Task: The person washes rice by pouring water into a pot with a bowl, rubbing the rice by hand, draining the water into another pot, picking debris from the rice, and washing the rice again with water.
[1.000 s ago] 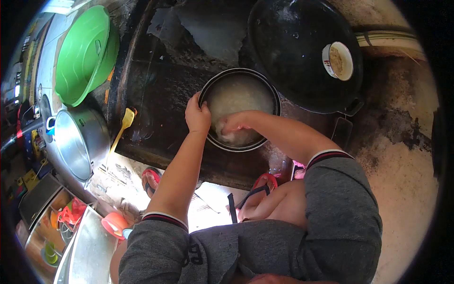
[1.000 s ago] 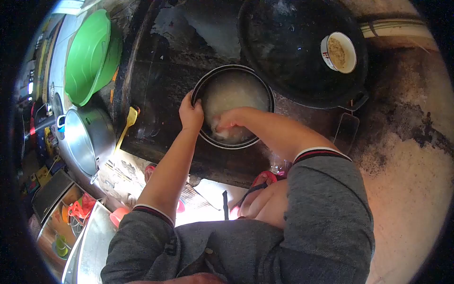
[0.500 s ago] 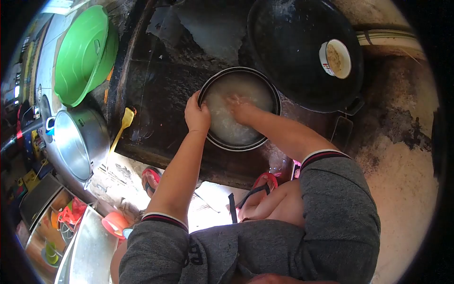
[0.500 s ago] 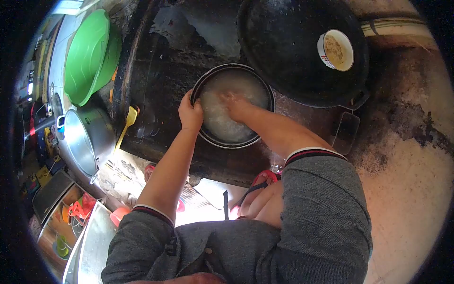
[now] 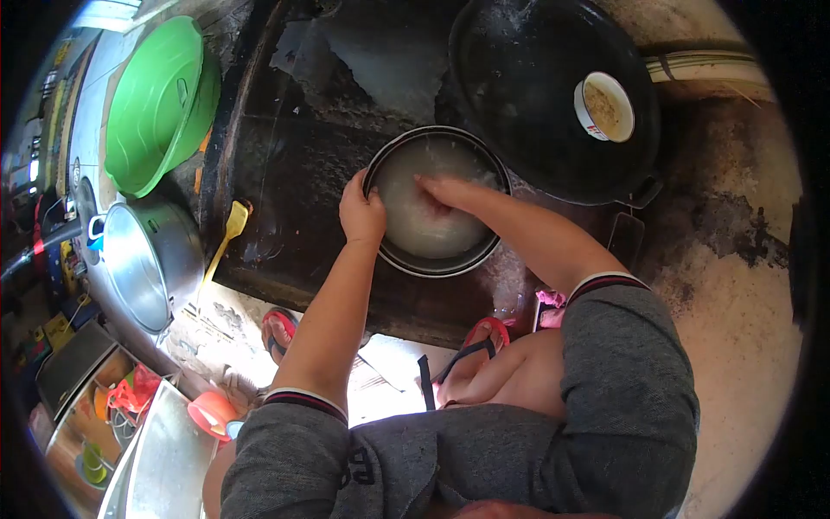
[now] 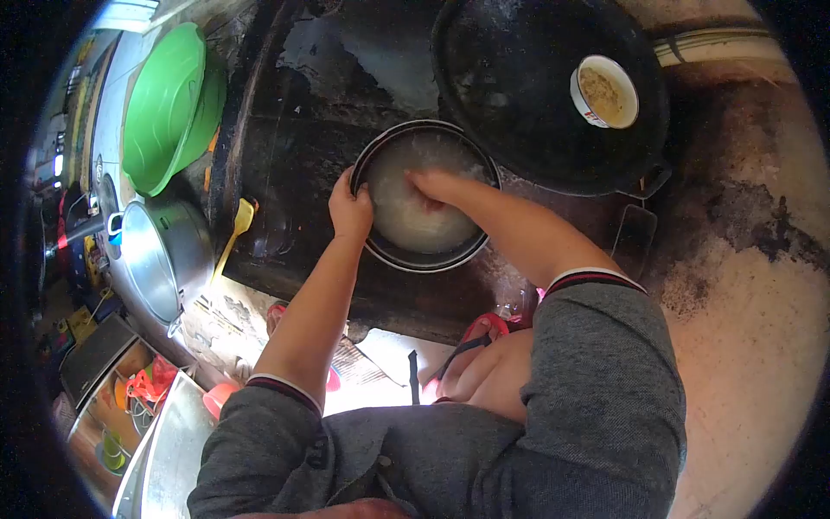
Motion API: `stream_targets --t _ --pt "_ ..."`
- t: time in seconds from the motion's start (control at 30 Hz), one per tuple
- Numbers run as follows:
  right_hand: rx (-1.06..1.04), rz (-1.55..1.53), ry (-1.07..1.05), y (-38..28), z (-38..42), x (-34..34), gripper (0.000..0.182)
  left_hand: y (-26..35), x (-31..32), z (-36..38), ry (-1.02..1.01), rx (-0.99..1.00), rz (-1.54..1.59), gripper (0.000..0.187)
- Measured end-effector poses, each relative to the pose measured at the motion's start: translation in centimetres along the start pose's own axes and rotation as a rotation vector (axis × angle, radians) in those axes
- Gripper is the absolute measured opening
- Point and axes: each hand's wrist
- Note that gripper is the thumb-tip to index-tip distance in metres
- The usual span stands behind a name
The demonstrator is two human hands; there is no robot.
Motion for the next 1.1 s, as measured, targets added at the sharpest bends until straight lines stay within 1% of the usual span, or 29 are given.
stream_targets --t 0.03,0.1,0.13,0.2,0.23,0.27,0.3,0.33,0.4,0.43,0.5,0.53,0.6,0.63,0.7,0.73,0.8,0.83,0.9,0.93,1.0,1.03,1.1 --pt "-0.001 -0.005 -0.004 -0.1 0.2 0.5 0.039 0.0 -0.1 0.1 -0.003 0.000 -0.005 0.033" --pt "-0.467 0.687 0.413 -0.1 0.8 1.4 0.035 0.1 -0.1 0.1 -0.004 0.003 -0.041 0.034" --pt "-0.465 0.691 0.416 0.0 1.2 1.3 0.035 -0.1 0.0 0.1 -0.001 0.004 -0.035 0.034" --pt "-0.996 1.006 0.608 0.0 2.3 1.0 0.036 -0.2 0.1 0.0 -0.017 -0.019 -0.016 0.035" --pt "-0.997 1.010 0.613 0.0 3.1 0.9 0.036 -0.2 0.1 -0.1 -0.014 -0.015 -0.013 0.035" --pt "-0.883 1.168 0.587 0.1 4.0 0.6 0.039 -0.2 0.0 0.0 -0.024 -0.019 -0.005 0.035" --pt "-0.761 1.319 0.557 0.0 4.7 0.5 0.046 0.0 -0.1 0.0 -0.035 -0.024 0.002 0.034" --pt "-0.761 1.319 0.561 0.2 4.7 0.5 0.046 0.2 -0.2 0.1 -0.035 -0.020 0.003 0.034" --pt "-0.501 1.296 0.457 0.3 4.5 0.6 0.054 0.5 -0.3 0.0 -0.042 -0.052 -0.028 0.035" --pt "-0.506 1.293 0.459 0.6 4.6 0.7 0.054 0.5 -0.5 0.0 -0.040 -0.050 -0.032 0.035" --pt "-0.825 1.246 0.665 1.2 5.5 0.7 0.053 0.5 -0.6 -0.1 -0.069 -0.051 -0.032 0.036" --pt "-0.822 1.243 0.673 1.3 6.1 0.2 0.053 0.4 -0.7 -0.1 -0.071 -0.044 -0.033 0.036" --pt "-0.749 1.343 0.339 1.2 8.2 -1.3 0.051 0.4 -1.2 0.1 -0.112 -0.014 -0.017 0.039" --pt "-0.745 1.335 0.350 1.2 9.9 -1.9 0.051 0.4 -1.5 0.4 -0.119 -0.003 -0.019 0.039" --pt "-0.667 1.101 0.414 2.0 13.5 -2.4 0.044 0.6 -2.4 1.1 -0.145 -0.043 0.003 0.043" --pt "-0.669 1.094 0.427 3.1 14.1 -2.3 0.044 0.6 -2.7 1.4 -0.147 -0.030 -0.001 0.043" --pt "-0.880 0.709 0.721 6.2 14.3 -1.4 0.044 0.2 -3.2 2.1 -0.203 -0.030 -0.149 0.043" --pt "-0.883 0.698 0.727 7.7 14.2 -0.7 0.044 -0.4 -3.2 2.2 -0.206 -0.023 -0.158 0.043" --pt "-0.821 0.167 0.863 9.9 13.2 0.6 0.053 -1.5 -2.9 2.1 -0.215 -0.022 -0.083 0.046" --pt "-0.823 0.153 0.869 10.3 12.1 1.1 0.053 -2.0 -2.9 2.0 -0.220 -0.013 -0.093 0.046" --pt "-0.722 -0.318 0.907 10.7 10.3 1.7 0.054 -2.7 -2.7 1.5 -0.259 -0.055 0.017 0.045" --pt "-0.724 -0.335 0.914 10.1 10.2 1.3 0.054 -2.9 -2.7 1.3 -0.266 -0.043 0.006 0.045" --pt "-0.654 -0.782 0.606 8.7 10.3 0.6 0.055 -2.2 -3.1 1.0 -0.372 -0.145 0.030 0.037"
Point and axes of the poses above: each hand's wrist, its own z-axis away from the middle knuckle, its own x-axis out of the palm, y = z × x, and after that the axes turned 6 degrees about x, right-handed
